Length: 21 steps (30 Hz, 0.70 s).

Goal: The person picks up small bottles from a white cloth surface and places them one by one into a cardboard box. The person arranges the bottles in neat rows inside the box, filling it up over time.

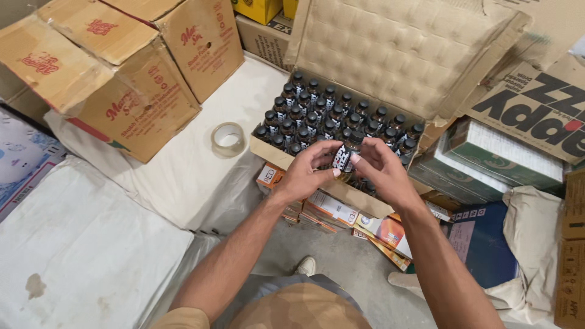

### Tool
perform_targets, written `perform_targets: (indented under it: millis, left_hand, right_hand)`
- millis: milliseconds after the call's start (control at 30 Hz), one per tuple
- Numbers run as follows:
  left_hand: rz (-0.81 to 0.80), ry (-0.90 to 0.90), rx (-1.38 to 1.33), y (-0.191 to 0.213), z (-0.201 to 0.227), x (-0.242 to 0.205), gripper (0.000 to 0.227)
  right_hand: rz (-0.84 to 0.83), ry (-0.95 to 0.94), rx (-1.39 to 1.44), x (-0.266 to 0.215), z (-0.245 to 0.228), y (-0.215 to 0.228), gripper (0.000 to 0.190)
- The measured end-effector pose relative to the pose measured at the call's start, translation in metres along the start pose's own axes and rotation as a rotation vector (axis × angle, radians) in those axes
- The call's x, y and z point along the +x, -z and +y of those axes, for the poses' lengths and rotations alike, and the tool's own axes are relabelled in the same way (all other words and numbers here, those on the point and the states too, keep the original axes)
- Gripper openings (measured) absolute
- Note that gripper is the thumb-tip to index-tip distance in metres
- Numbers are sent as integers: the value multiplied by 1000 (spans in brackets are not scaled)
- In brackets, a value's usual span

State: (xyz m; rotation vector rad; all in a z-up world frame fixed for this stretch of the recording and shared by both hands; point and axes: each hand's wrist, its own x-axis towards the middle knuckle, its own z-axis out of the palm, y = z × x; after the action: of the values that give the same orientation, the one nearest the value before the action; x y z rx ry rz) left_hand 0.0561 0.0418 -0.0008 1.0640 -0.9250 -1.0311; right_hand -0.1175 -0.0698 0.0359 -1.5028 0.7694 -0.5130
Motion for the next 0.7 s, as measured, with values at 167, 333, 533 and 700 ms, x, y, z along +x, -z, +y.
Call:
perform_targets:
  millis: [167, 333, 533, 700]
  left_hand:
    - [-96, 27, 64, -49, 3, 14, 65]
    - [-151, 47, 67, -81, -14, 25, 78]
    - [-342, -53, 479, -93, 12, 31, 67]
    - [-416, -42, 756, -92, -15, 34, 67]
  right_hand:
    - [109, 60, -146, -13, -9, 59, 41]
    - [177, 44, -249, -42, -30, 79, 42]
    - [161, 9, -455, -54, -28, 84, 41]
    - [101, -119, -650, -60, -36, 78, 46]
